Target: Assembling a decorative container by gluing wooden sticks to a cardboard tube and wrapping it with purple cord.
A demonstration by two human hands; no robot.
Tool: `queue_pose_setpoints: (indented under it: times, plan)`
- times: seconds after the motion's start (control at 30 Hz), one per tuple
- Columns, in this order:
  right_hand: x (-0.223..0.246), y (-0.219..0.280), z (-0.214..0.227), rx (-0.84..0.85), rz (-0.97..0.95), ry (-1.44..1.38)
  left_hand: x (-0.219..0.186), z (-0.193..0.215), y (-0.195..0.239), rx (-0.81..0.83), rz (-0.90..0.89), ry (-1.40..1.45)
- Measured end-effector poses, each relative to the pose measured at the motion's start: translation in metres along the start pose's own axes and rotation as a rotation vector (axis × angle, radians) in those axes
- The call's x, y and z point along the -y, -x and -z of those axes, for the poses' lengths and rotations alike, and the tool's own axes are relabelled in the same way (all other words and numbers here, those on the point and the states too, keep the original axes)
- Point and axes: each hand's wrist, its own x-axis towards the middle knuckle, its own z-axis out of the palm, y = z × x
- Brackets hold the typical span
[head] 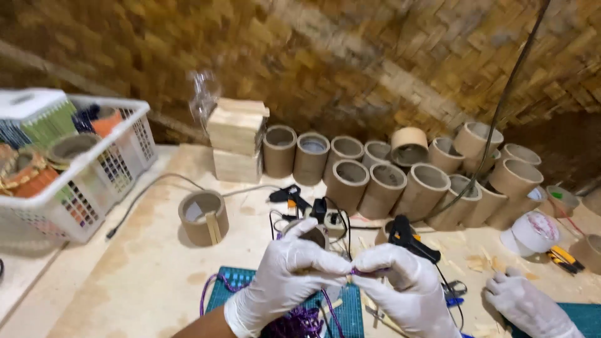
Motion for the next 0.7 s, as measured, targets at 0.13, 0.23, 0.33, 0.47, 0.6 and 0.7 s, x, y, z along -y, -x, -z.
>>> queue_pose_setpoints:
  times: [0.13, 0.23, 0.33, 0.47, 0.6, 0.7]
  plan:
    - [-0.006, 0.000, -0.002, 0.004, 0.057, 0.137, 0.009, 0.004, -0.001, -0.007, -0.056, -0.076]
    - [-0.009, 0.005, -0.010, -0.081, 0.048, -0.044, 0.004, 0.004, -0.002, -0.015, -0.088, -0.063]
    - [-0.014, 0.007, -0.011, -0.073, 0.005, -0.273, -0.002, 0.004, -0.003, 0.030, -0.095, -0.070]
    - [-0.008, 0.000, -0.006, -0.004, 0.002, -0.127, 0.005, 0.002, -0.004, -0.003, -0.211, -0.177]
    - [-0.002, -0.002, -0.008, -0.031, 0.114, -0.039, -0.001, 0.002, -0.006, -0.050, -0.170, -0.152]
    - [-0.006, 0.001, -0.006, -0.068, 0.035, 0.011, -0.003, 0.004, -0.008, -0.026, -0.104, -0.121]
